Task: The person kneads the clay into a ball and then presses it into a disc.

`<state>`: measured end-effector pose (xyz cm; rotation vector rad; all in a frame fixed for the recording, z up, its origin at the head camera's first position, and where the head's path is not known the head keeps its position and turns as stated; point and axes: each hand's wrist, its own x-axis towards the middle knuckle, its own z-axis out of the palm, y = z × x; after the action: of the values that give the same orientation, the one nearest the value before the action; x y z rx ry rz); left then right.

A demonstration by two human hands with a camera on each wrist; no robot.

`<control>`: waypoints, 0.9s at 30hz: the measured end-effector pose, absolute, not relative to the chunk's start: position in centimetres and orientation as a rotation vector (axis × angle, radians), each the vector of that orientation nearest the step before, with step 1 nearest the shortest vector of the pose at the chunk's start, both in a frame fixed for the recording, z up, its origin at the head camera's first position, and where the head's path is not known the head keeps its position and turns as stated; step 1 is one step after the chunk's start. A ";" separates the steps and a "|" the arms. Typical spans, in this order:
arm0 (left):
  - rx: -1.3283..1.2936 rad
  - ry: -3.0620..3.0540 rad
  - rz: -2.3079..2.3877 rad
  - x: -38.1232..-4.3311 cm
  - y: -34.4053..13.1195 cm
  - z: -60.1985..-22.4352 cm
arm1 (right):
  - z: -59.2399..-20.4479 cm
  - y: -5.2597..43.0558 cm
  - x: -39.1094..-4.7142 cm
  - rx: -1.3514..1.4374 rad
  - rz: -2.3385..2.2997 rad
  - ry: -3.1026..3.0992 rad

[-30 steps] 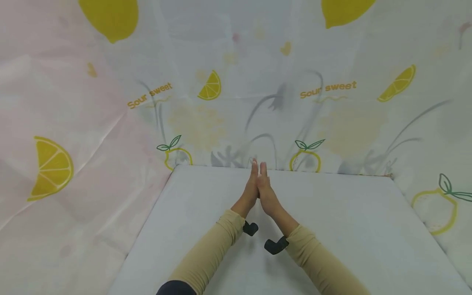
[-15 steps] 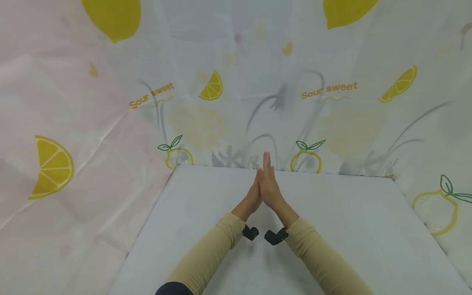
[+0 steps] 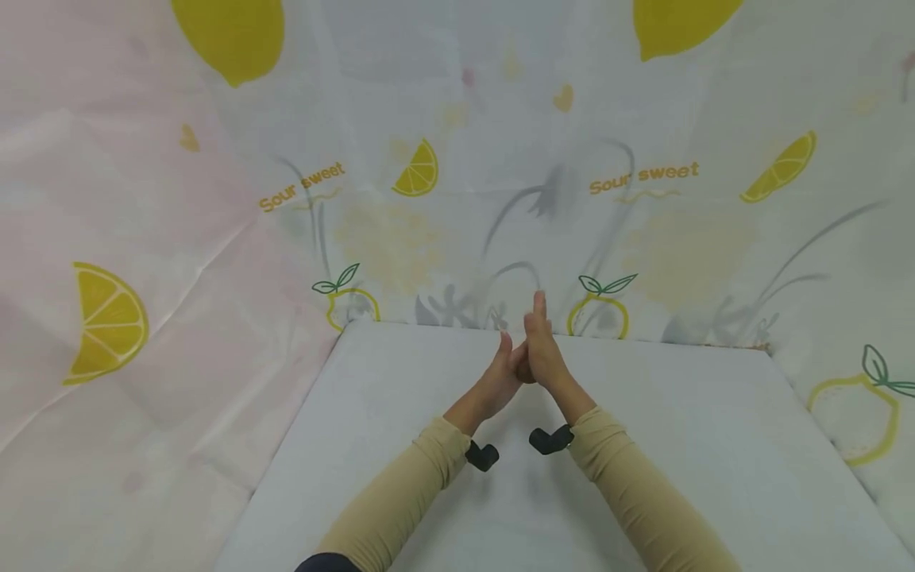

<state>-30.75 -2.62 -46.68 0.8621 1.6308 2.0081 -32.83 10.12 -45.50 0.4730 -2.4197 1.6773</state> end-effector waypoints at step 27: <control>0.569 1.941 2.152 -32.2 -2.7 -45.4 | -45.5 6.4 -28.8 0.665 1.533 -2.288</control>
<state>-32.21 -2.71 -45.40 0.5693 1.9415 2.1518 -28.77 6.44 -45.50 0.6648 -2.2878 1.5326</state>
